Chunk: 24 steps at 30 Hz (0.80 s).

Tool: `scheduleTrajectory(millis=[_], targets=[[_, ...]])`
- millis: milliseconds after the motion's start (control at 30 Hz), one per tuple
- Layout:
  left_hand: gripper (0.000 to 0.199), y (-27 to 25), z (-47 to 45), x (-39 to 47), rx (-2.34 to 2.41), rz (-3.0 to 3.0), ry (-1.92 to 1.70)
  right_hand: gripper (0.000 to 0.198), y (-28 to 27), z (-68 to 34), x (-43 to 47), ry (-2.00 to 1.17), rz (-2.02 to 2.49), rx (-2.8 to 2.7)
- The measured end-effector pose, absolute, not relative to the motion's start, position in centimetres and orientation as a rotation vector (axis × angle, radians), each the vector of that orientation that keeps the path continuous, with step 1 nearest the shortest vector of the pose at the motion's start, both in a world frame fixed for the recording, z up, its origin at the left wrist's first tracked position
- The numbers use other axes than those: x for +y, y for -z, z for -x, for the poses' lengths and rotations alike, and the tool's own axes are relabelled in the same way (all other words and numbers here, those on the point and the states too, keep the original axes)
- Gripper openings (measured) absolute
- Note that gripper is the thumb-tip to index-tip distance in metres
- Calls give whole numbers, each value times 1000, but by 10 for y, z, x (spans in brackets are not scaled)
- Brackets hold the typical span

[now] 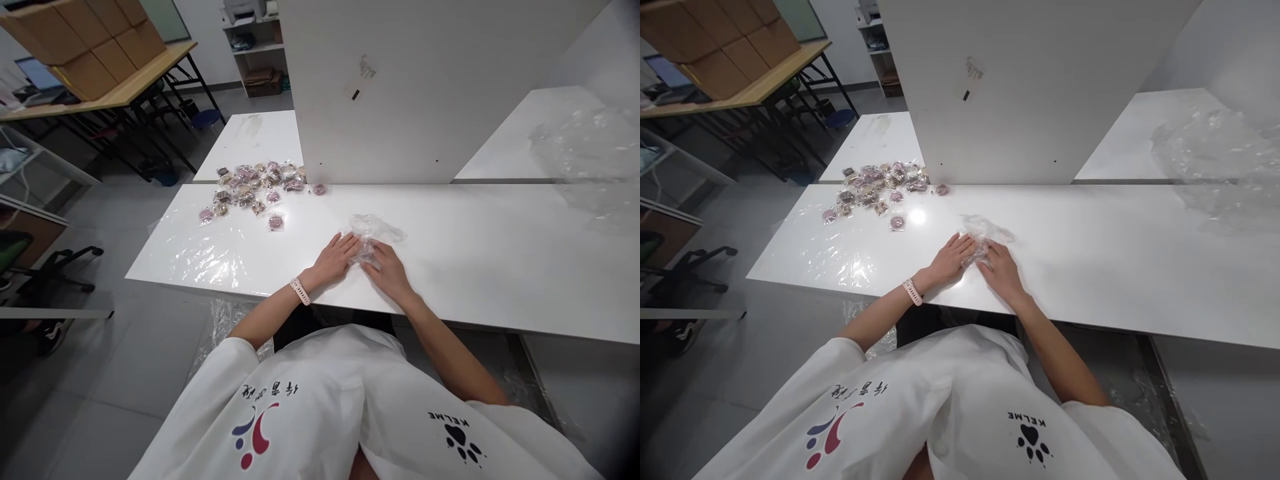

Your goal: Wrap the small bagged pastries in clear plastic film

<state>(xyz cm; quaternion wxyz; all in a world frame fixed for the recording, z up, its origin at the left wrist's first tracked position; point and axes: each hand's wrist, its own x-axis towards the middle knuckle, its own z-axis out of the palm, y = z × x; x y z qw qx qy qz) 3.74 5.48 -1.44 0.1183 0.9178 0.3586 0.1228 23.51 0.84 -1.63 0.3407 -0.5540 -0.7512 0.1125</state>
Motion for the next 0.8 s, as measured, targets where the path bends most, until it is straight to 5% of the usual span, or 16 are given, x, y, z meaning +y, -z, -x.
scheduleTrajectory(millis=[233,600,800], targets=[[32,1,-49,74,1094,-2722,-375,48,6,-243,4,-141,1291,-2248],[31,-35,-72,129,1381,-2386,-270,37,-10,-257,70,-916,1702,-1716],[38,2,-74,139,1408,-2187,-556,45,3,-258,81,-250,1474,-2154]])
